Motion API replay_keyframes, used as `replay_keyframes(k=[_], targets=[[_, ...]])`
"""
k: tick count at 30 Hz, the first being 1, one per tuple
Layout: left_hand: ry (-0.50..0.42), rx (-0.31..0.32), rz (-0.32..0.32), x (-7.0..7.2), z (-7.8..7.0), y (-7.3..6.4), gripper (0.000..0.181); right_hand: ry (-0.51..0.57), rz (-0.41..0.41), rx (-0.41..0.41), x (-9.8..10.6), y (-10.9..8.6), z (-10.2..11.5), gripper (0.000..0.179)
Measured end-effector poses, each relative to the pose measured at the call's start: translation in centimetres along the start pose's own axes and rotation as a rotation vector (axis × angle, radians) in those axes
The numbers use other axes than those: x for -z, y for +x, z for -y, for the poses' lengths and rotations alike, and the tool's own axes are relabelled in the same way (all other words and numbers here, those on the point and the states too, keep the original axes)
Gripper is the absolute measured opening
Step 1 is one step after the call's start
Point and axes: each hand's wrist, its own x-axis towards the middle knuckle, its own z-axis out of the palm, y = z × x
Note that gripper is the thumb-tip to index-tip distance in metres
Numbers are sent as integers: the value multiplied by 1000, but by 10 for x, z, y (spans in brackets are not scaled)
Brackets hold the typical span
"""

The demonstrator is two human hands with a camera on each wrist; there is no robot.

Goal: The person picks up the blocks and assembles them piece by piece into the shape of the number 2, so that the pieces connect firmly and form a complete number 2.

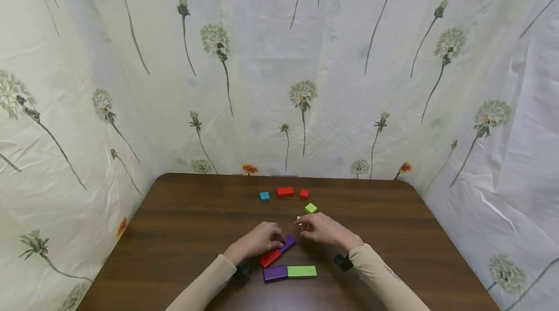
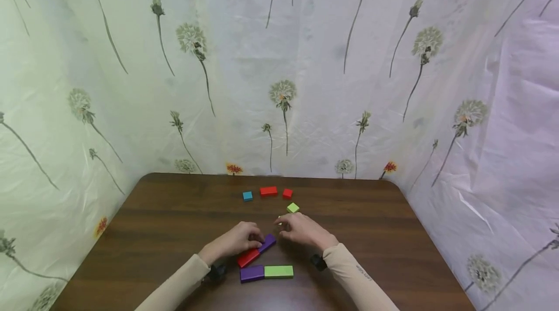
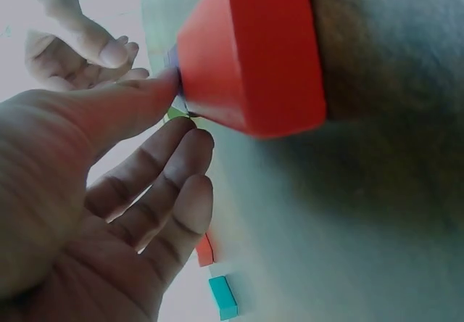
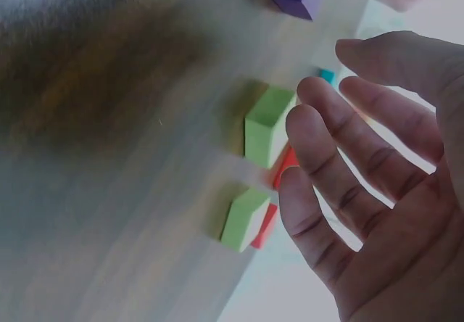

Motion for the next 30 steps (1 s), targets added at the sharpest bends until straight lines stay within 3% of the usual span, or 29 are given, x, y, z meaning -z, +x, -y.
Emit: replay_keyframes(k=[7, 14, 22, 30], targets=[[71, 0, 13, -2, -5, -1, 12, 34, -31, -19, 15, -5, -4, 32], [146, -40, 1, -5, -4, -1, 11, 77, -60, -52, 22, -8, -10, 32], [115, -27, -2, -8, -4, -3, 10, 73, -75, -58, 15, -9, -19, 30], [119, -51, -23, -8, -3, -4, 3, 51, -125, -81, 11, -5, -26, 29]])
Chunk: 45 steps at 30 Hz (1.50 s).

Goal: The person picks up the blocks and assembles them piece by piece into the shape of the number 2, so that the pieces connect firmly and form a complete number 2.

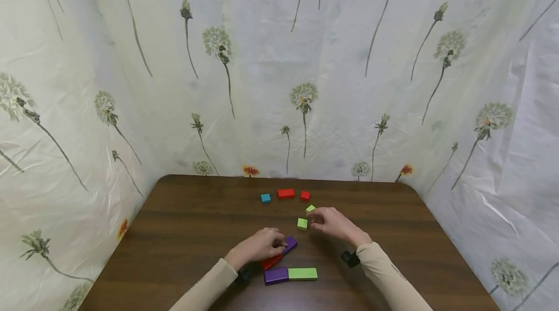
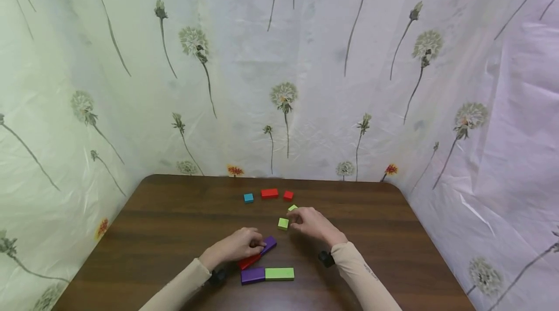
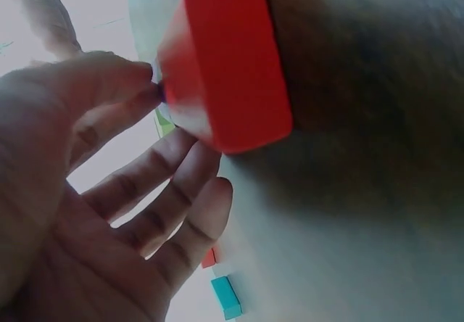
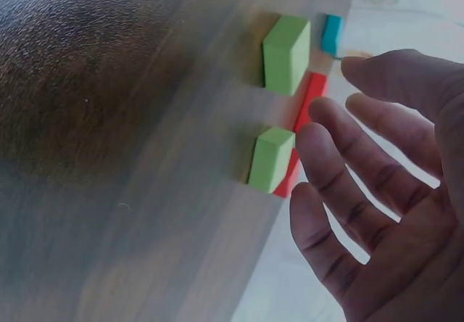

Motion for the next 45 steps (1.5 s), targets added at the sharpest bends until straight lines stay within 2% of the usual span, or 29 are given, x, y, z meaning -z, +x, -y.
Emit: replay_keyframes(k=[9, 20, 34, 45], targets=[[-26, 29, 9, -3, 0, 1, 4, -23, 0, -22, -9, 6, -7, 29], [-30, 25, -2, -2, -2, -1, 6, -43, 1, -86, -9, 12, 0, 32], [-30, 9, -15, -5, -1, -3, 5, -39, -15, -52, -17, 15, -4, 33], [-42, 15, -12, -1, -1, -1, 5, -125, -8, -47, -23, 21, -4, 29]])
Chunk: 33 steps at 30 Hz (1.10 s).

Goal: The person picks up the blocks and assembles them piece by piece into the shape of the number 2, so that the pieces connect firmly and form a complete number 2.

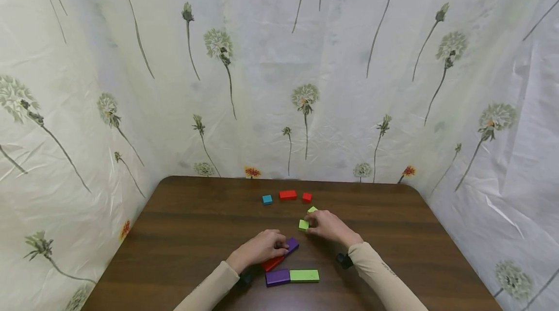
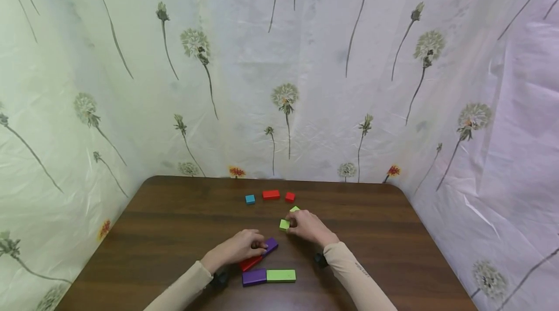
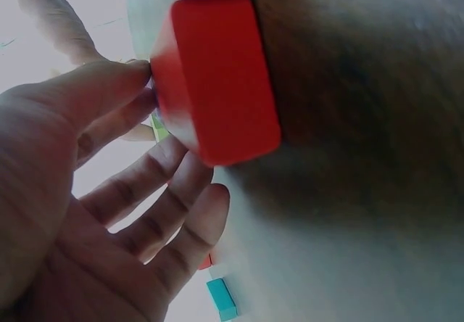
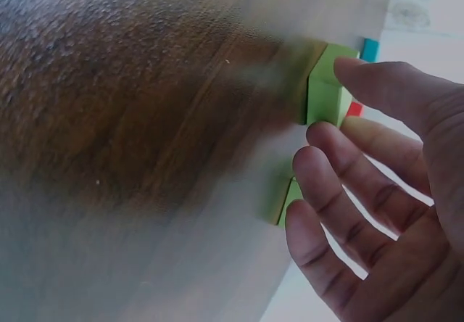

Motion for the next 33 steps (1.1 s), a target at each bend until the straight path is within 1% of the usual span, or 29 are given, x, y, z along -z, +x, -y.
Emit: replay_keyframes(k=[4, 11, 21, 26, 33], targets=[[4, 0, 1, 0, 0, 1, 5, -7, 0, 7, -1, 1, 0, 28], [16, 4, -1, -1, 1, 2, 4, -14, 3, -5, -1, 2, 1, 27], [5, -1, 1, -2, 3, 1, 4, -24, 9, -13, -3, 1, 1, 27], [17, -9, -6, -3, 3, 1, 4, -30, 3, -4, -3, 1, 0, 26], [26, -4, 0, -3, 2, 0, 4, -34, -1, 20, -3, -3, -2, 27]])
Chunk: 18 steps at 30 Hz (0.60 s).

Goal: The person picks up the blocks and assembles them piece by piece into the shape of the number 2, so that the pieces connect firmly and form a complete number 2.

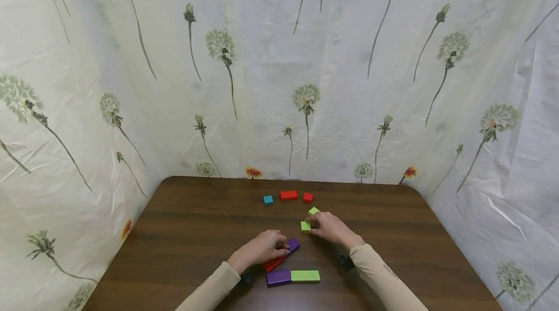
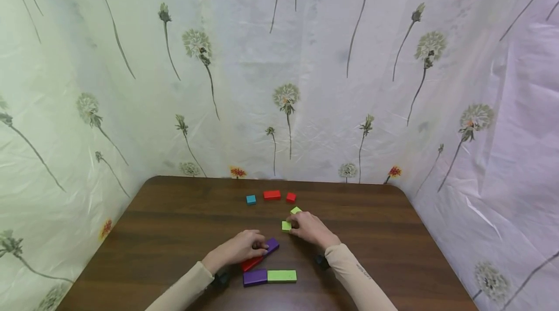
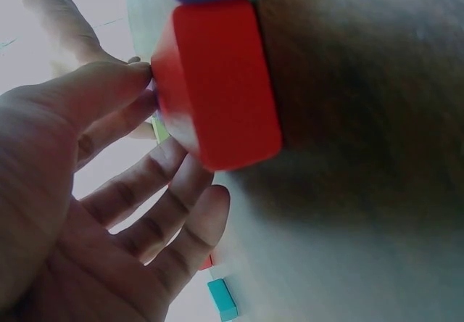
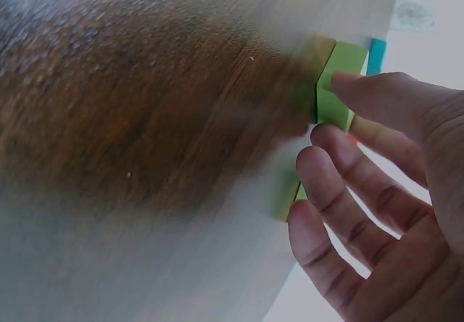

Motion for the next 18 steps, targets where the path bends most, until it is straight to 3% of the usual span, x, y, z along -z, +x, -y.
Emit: replay_keyframes(k=[18], targets=[[-21, 6, -9, 1, 2, -1, 4, 3, 14, 39, 1, -2, 2, 28]])
